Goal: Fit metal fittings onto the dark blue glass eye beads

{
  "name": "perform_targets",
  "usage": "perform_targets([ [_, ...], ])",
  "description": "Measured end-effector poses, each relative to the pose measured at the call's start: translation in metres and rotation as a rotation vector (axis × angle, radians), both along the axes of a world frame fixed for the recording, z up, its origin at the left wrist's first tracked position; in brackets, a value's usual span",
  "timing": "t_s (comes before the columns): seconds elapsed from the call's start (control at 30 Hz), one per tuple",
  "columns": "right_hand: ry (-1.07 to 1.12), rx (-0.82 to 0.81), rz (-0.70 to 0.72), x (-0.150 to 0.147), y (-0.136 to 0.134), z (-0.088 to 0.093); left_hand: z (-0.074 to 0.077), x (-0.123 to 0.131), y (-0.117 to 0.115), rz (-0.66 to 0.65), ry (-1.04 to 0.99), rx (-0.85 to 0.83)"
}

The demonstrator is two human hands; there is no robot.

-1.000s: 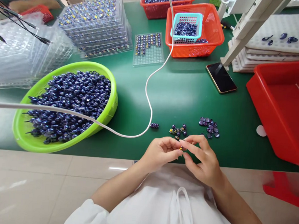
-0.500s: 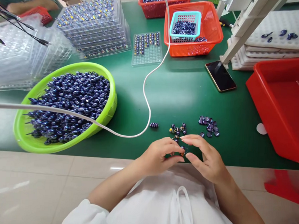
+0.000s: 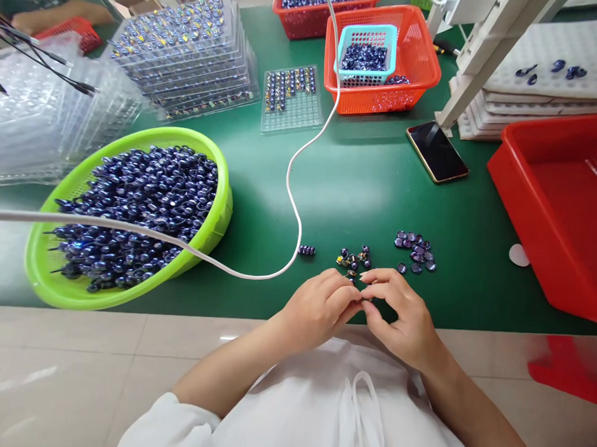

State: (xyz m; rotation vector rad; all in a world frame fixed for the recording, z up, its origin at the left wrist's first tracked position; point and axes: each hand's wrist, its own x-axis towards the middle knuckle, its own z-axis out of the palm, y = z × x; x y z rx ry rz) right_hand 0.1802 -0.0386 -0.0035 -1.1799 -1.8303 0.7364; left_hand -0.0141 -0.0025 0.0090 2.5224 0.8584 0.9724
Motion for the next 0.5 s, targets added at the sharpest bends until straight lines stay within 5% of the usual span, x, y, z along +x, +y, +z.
perform_targets([
  [0.5,0.042,-0.115,0.074,0.0043,0.0036,0.0063,-0.0051,0.0011,0.0005,-0.019,-0.038,0.032],
])
